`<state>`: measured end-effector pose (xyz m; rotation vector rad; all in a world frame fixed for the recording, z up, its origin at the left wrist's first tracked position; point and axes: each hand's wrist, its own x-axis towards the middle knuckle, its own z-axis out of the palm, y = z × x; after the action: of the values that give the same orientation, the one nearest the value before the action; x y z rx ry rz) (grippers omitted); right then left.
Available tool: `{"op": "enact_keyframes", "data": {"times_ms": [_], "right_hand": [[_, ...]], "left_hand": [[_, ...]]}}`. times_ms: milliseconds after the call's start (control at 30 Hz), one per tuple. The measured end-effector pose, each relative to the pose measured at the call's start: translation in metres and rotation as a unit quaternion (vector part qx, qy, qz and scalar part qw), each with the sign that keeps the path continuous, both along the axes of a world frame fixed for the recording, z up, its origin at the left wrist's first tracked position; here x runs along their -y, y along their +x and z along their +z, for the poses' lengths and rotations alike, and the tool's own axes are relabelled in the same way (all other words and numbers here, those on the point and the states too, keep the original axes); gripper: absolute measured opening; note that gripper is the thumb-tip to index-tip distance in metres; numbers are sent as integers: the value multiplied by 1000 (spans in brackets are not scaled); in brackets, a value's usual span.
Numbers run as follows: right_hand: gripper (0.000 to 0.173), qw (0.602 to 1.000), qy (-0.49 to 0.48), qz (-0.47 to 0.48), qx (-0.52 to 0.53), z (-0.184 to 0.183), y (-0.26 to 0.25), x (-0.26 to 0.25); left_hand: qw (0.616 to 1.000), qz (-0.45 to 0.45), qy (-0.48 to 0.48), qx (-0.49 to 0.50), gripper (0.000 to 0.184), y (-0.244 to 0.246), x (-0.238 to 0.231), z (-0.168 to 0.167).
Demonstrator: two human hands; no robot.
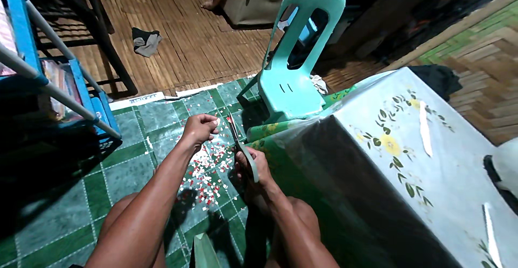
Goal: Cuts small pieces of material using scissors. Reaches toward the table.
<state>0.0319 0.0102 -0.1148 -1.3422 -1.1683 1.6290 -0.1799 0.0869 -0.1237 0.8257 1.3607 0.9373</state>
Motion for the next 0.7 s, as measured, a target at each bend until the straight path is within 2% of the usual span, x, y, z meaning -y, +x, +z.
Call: {"op": "enact_keyframes", "data": {"times_ms": [133,467,533,700], "right_hand": [[41,1000,6,1,22,2,0,0],[37,998,30,17,57,0,-3,1],[41,996,45,22,70,-3,-3,1],[47,994,63,45,74,-7,-3,1]], "left_hand": [[999,18,-6,-29,17,-1,-1,-3],[998,51,-10,21,31,0,-4,-1],[998,56,-10,30,32,1,-5,1],[996,51,7,70,20,1,-3,2]]}}
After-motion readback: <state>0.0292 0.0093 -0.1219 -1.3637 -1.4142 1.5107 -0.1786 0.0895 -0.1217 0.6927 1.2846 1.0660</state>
